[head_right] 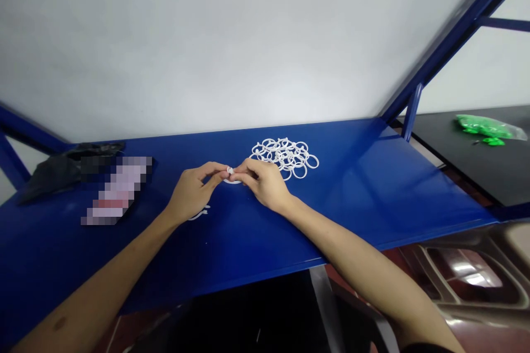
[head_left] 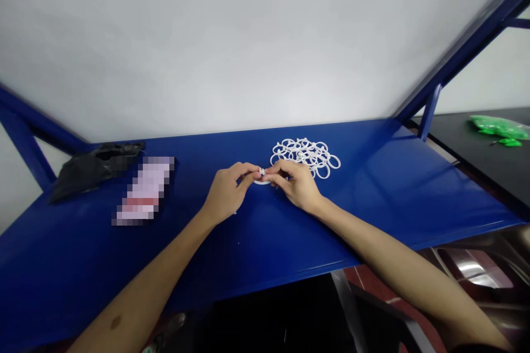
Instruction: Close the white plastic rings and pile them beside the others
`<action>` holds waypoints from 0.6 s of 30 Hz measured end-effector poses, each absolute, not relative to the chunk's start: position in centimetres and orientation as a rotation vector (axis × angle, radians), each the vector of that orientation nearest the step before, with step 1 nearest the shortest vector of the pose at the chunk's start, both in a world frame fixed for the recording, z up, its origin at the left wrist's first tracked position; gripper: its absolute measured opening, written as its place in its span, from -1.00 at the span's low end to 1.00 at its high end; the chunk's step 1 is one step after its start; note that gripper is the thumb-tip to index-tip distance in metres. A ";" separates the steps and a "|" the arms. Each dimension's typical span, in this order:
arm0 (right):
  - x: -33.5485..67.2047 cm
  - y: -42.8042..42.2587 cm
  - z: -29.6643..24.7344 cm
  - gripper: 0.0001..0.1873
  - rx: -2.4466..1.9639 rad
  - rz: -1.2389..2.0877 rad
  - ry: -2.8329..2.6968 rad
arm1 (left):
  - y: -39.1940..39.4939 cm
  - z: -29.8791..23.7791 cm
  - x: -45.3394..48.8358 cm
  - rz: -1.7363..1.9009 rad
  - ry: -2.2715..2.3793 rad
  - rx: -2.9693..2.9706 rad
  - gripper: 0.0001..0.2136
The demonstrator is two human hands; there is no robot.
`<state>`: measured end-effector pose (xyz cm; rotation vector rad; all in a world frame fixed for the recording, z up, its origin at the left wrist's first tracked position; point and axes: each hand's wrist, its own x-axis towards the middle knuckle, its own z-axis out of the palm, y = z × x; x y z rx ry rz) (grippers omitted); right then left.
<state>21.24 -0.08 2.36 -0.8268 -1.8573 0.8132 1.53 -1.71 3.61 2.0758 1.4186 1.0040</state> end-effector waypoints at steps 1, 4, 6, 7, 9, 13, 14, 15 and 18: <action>21.2 -0.1 2.3 -0.72 -0.816 0.815 -1.859 | -1.8 3.6 1.6 1.003 1.421 2.088 -0.77; 21.2 -0.2 2.2 -0.72 -0.779 0.793 -1.879 | -2.0 3.5 1.8 1.004 1.404 2.156 -0.78; 21.3 -0.3 2.3 -0.76 -0.763 0.758 -1.904 | -2.0 3.4 1.8 1.001 1.385 2.214 -0.78; 21.4 -0.4 2.4 -0.77 -0.761 0.734 -1.919 | -2.1 3.3 1.7 0.994 1.375 2.243 -0.78; 21.5 -0.6 2.6 -0.79 -0.756 0.686 -1.955 | -2.1 3.2 1.6 0.983 1.355 2.288 -0.77; 21.7 -1.0 2.9 -0.77 -0.674 0.638 -2.033 | -2.1 3.1 1.4 0.962 1.287 2.342 -0.76; 21.7 -0.9 3.0 -0.77 -0.650 0.629 -2.054 | -2.1 3.1 1.4 0.952 1.270 2.349 -0.76; 21.8 -0.8 3.1 -0.76 -0.635 0.613 -2.078 | -2.0 3.1 1.4 0.938 1.259 2.351 -0.77; 22.3 -0.1 3.8 -0.78 -0.671 0.488 -2.132 | -1.6 3.0 1.1 0.874 1.273 2.332 -0.83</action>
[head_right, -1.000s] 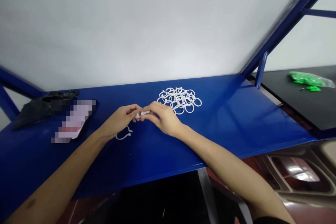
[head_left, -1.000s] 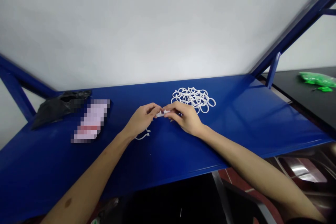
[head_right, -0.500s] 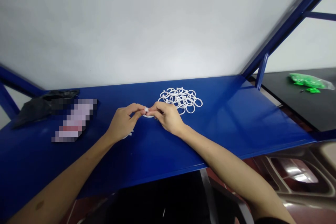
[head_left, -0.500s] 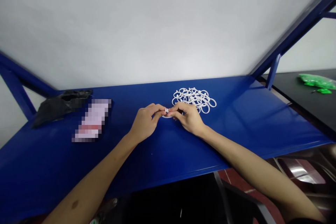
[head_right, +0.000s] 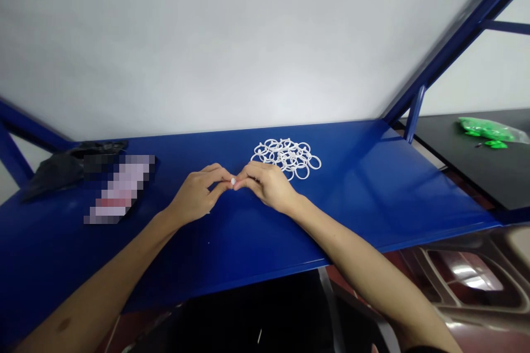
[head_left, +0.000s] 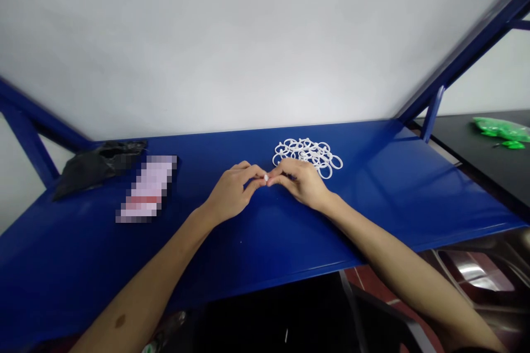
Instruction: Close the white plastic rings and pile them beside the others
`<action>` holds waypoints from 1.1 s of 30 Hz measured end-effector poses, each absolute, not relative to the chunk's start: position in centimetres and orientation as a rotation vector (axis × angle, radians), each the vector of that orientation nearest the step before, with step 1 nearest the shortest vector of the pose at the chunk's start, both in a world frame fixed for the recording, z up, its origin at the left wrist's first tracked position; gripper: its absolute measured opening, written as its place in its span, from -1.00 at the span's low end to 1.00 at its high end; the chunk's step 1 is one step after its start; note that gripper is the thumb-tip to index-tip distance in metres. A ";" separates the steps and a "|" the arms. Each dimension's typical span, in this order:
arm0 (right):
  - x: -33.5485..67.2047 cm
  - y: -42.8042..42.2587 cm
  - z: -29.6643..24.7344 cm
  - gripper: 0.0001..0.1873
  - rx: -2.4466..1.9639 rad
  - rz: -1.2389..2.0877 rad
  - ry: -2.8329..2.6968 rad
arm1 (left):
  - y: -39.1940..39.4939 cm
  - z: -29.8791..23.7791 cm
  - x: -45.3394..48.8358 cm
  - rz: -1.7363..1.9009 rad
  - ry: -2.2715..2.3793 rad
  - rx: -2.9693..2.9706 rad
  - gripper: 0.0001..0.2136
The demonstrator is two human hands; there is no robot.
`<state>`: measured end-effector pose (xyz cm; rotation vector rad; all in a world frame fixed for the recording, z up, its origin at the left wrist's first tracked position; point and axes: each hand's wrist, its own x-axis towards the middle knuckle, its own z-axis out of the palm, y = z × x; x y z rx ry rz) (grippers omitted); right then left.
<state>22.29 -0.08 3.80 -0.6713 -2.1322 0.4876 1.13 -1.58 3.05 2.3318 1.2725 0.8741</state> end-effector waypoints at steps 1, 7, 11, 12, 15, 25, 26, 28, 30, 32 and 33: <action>22.6 0.3 4.0 -0.79 -0.726 0.413 -2.128 | -1.3 3.0 0.7 0.845 1.294 2.322 -0.83; 25.7 3.4 4.0 -0.80 -1.342 0.014 -1.939 | 0.2 3.7 -4.1 0.421 1.351 2.324 -0.66; 26.9 4.7 2.8 -0.77 -1.520 -0.034 -1.925 | -0.2 6.0 -5.2 0.022 1.318 2.245 -0.64; 26.9 4.8 2.6 -0.76 -1.541 -0.045 -1.921 | -0.3 6.4 -5.0 -0.032 1.342 2.237 -0.67; 26.7 4.7 2.7 -0.72 -1.588 -0.069 -1.894 | -0.4 6.8 -3.9 -0.047 1.388 2.246 -0.80; 24.0 1.8 3.4 -0.72 -1.140 0.371 -2.109 | -0.9 5.3 -0.8 0.727 1.552 2.036 -0.88; 23.3 1.1 3.2 -0.72 -1.083 0.490 -2.134 | -1.1 5.3 -0.4 0.819 1.567 2.032 -0.88; 22.0 0.0 2.9 -0.71 -1.001 0.679 -2.104 | -1.4 5.2 0.3 0.972 1.585 2.016 -0.87; 21.0 -0.9 2.7 -0.75 -0.965 0.781 -2.010 | -1.6 5.1 0.9 1.053 1.562 2.016 -0.90; 20.5 -1.3 2.6 -0.81 -0.968 0.790 -1.935 | -1.8 4.8 1.2 1.075 1.496 2.048 -0.91; 20.5 -1.3 2.6 -0.83 -0.974 0.761 -1.924 | -1.9 4.7 1.3 1.076 1.458 2.072 -0.88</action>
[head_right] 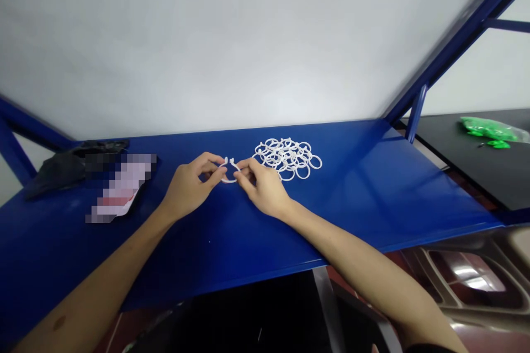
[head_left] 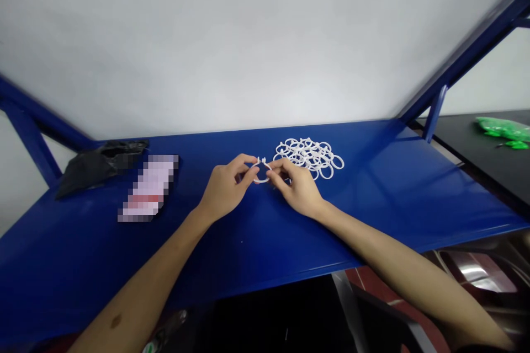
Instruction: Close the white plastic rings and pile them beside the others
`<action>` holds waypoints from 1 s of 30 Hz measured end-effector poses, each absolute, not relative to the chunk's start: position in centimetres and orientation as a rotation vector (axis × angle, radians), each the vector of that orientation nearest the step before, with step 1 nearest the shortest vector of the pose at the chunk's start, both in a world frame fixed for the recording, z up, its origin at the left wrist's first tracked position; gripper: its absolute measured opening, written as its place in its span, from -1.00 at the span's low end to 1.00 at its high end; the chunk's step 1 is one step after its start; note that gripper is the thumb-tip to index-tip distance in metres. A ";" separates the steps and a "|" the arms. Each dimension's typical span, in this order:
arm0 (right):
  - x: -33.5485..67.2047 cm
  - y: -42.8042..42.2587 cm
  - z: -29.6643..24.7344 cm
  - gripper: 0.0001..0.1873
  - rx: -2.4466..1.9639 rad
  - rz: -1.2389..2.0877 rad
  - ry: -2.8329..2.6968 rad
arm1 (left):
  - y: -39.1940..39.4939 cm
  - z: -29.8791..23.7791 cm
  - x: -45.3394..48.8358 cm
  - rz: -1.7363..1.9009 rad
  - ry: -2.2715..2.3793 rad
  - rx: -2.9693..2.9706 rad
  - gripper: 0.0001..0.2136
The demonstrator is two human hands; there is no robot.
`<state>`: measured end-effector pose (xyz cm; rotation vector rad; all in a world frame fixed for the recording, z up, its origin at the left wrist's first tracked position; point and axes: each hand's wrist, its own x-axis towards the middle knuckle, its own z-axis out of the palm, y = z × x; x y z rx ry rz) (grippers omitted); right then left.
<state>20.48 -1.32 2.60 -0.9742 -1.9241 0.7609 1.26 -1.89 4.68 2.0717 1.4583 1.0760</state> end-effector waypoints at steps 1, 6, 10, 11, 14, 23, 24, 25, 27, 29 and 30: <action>20.5 -1.3 2.6 -0.84 -0.973 0.714 -1.931 | -1.9 4.5 1.3 1.074 1.426 2.096 -0.85; 21.1 -1.1 2.4 -0.79 -0.862 0.390 -2.126 | -2.1 3.8 1.3 1.047 1.361 2.203 -0.68; 21.4 -1.3 2.4 -0.69 -0.864 0.131 -2.337 | -2.3 3.8 1.5 1.003 1.340 2.240 -0.74; 21.5 -1.4 2.4 -0.67 -0.874 0.061 -2.377 | -2.4 3.7 1.5 0.998 1.339 2.241 -0.74; 21.7 -1.5 2.3 -0.65 -0.868 -0.124 -2.459 | -2.4 3.4 1.5 0.987 1.353 2.237 -0.74; 22.1 -0.9 4.5 -0.71 -0.964 -0.235 -2.442 | -1.4 2.6 0.7 0.909 1.377 2.264 -0.66; 22.6 -0.6 5.1 -0.73 -1.044 -0.202 -2.395 | -1.2 2.7 0.5 0.882 1.400 2.287 -0.65; 23.4 -0.2 5.7 -0.74 -1.132 -0.163 -2.344 | -1.0 2.7 0.3 0.853 1.436 2.313 -0.65; 25.4 0.7 6.6 -0.77 -1.299 -0.084 -2.272 | -0.5 2.6 -0.1 0.793 1.527 2.358 -0.65; 27.5 1.7 6.9 -0.78 -1.364 0.053 -2.272 | 0.1 2.1 -0.5 0.719 1.613 2.384 -0.65; 28.5 2.0 6.9 -0.78 -1.361 0.131 -2.292 | 0.4 1.7 -0.7 0.674 1.640 2.392 -0.64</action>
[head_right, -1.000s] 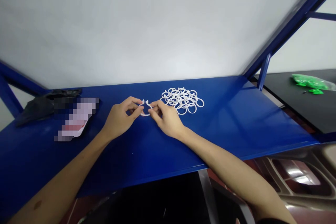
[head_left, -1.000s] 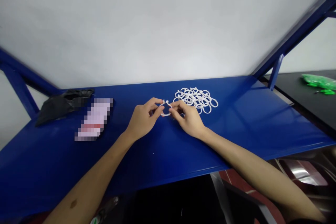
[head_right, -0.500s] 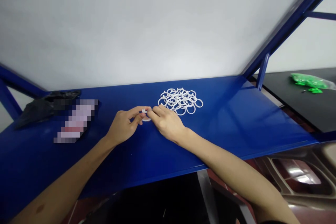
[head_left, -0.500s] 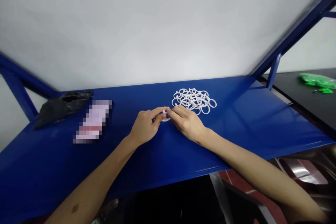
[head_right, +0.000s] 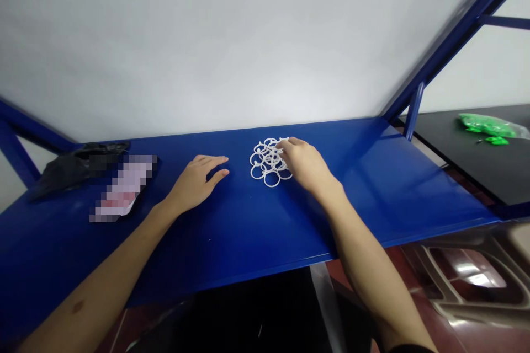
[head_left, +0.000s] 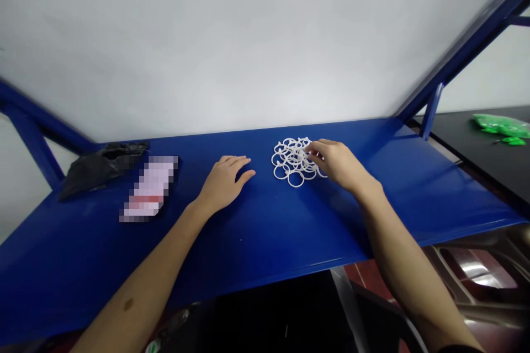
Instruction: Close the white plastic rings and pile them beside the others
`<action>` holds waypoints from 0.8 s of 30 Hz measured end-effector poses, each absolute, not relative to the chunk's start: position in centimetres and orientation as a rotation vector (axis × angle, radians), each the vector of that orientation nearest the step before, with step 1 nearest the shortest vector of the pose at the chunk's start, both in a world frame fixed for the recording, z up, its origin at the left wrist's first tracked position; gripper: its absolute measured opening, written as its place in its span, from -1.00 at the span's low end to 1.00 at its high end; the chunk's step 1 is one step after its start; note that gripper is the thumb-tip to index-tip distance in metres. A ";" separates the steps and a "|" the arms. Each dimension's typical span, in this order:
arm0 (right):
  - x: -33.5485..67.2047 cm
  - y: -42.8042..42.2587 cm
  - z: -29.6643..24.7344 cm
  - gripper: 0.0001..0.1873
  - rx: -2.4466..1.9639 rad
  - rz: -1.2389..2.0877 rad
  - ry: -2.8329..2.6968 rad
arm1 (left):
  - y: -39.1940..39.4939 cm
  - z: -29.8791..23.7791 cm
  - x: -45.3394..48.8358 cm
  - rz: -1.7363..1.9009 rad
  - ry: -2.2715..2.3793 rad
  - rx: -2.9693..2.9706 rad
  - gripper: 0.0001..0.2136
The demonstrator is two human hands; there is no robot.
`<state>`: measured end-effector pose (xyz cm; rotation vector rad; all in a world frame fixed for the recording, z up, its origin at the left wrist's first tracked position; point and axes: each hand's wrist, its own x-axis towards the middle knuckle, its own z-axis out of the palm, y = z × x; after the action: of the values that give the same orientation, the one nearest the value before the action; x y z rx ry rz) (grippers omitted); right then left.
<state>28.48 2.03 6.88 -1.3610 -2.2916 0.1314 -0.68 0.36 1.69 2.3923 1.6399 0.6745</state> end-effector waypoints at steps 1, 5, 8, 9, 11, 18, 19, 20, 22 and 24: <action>29.3 2.3 6.7 -0.79 -1.347 0.196 -2.319 | 0.6 1.3 -0.8 0.629 1.655 2.401 -0.63; 30.5 2.8 5.8 -0.85 -1.329 0.265 -2.442 | 1.1 0.0 -1.0 0.493 1.669 2.447 -0.57; 30.3 2.8 5.3 -0.86 -1.403 0.206 -2.505 | 1.1 -0.1 -1.0 0.436 1.679 2.456 -0.55; 30.1 2.8 5.2 -0.85 -1.420 0.185 -2.517 | 1.0 0.0 -1.0 0.423 1.681 2.458 -0.55; 30.0 2.8 5.2 -0.81 -1.425 0.149 -2.521 | 0.9 0.2 -0.9 0.408 1.684 2.460 -0.55; 29.7 2.9 5.5 -0.75 -1.408 -0.002 -2.363 | 0.7 0.4 -0.8 0.393 1.692 2.470 -0.56; 29.6 3.0 5.5 -0.74 -1.425 -0.027 -2.322 | 0.7 0.4 -0.8 0.388 1.693 2.469 -0.55; 29.6 3.1 5.4 -0.73 -1.447 -0.049 -2.283 | 0.7 0.4 -0.8 0.382 1.693 2.468 -0.55; 29.7 3.4 5.3 -0.71 -1.502 -0.092 -2.208 | 0.7 0.4 -0.8 0.375 1.693 2.468 -0.54; 30.1 3.9 5.0 -0.67 -1.548 -0.131 -2.135 | 0.7 0.4 -0.8 0.381 1.693 2.473 -0.55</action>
<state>30.10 3.86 5.04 -1.5481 -2.1355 -0.1315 -0.77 0.72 0.37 2.4727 1.6928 0.3806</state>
